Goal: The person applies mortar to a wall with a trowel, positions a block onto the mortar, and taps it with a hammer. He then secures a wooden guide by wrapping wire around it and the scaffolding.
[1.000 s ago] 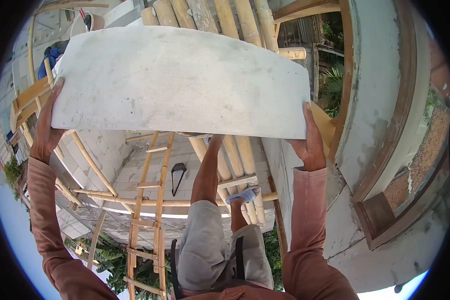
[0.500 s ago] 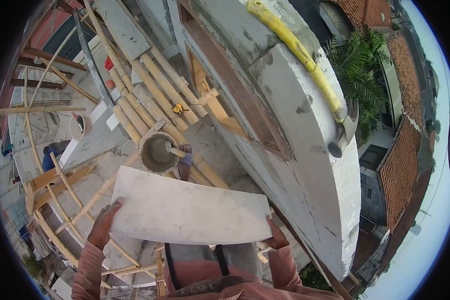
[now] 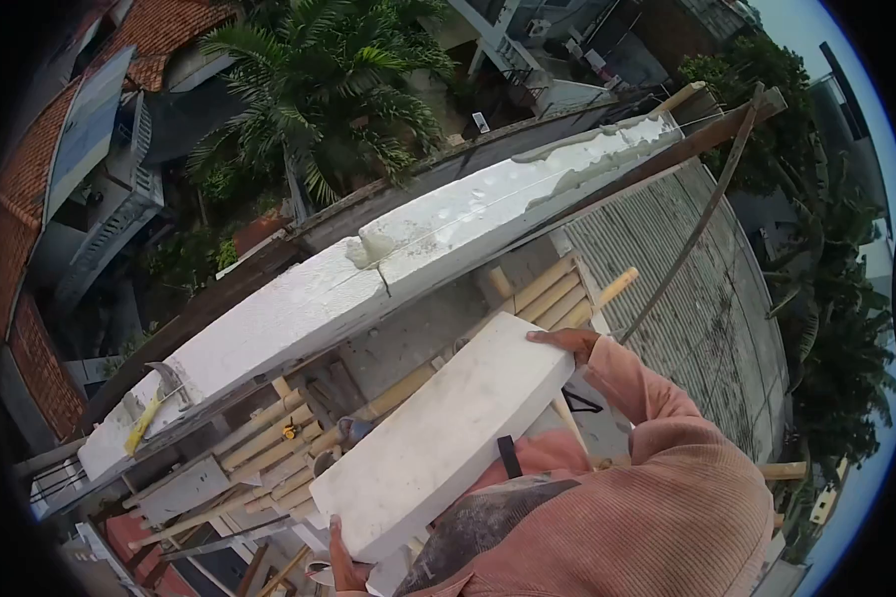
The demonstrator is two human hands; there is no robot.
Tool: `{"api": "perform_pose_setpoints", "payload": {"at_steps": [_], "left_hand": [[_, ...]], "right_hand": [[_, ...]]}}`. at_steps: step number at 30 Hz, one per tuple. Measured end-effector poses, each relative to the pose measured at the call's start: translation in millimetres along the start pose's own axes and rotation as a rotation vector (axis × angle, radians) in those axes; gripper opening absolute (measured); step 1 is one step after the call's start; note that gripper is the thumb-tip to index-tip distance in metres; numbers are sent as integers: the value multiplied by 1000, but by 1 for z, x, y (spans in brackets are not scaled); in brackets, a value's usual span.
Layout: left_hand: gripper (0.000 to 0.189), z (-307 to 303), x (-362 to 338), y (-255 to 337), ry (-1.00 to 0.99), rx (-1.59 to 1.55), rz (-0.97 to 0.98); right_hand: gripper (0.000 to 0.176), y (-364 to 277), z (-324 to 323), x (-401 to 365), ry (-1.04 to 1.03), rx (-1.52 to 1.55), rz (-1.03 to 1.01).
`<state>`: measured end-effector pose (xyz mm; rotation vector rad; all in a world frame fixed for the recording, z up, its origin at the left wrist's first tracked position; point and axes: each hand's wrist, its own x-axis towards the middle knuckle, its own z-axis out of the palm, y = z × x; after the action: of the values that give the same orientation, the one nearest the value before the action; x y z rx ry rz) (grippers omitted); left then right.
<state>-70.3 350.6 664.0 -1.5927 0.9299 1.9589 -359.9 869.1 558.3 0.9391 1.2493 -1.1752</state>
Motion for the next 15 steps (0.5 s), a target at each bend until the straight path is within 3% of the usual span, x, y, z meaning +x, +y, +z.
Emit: {"api": "perform_pose_setpoints", "payload": {"at_steps": [3, 7, 12, 15], "left_hand": [[73, 66, 3, 28, 20, 191, -44], [68, 118, 33, 16, -44, 250, -72], [60, 201, -3, 2, 25, 246, -52], [59, 245, -27, -3, 42, 243, -113]], "right_hand": [[72, 42, -58, 36, -5, 91, -52], [74, 83, -121, 74, 4, 134, 77], [77, 115, -171, 88, -98, 219, -12], [75, 139, -202, 161, -106, 121, 4]]}}
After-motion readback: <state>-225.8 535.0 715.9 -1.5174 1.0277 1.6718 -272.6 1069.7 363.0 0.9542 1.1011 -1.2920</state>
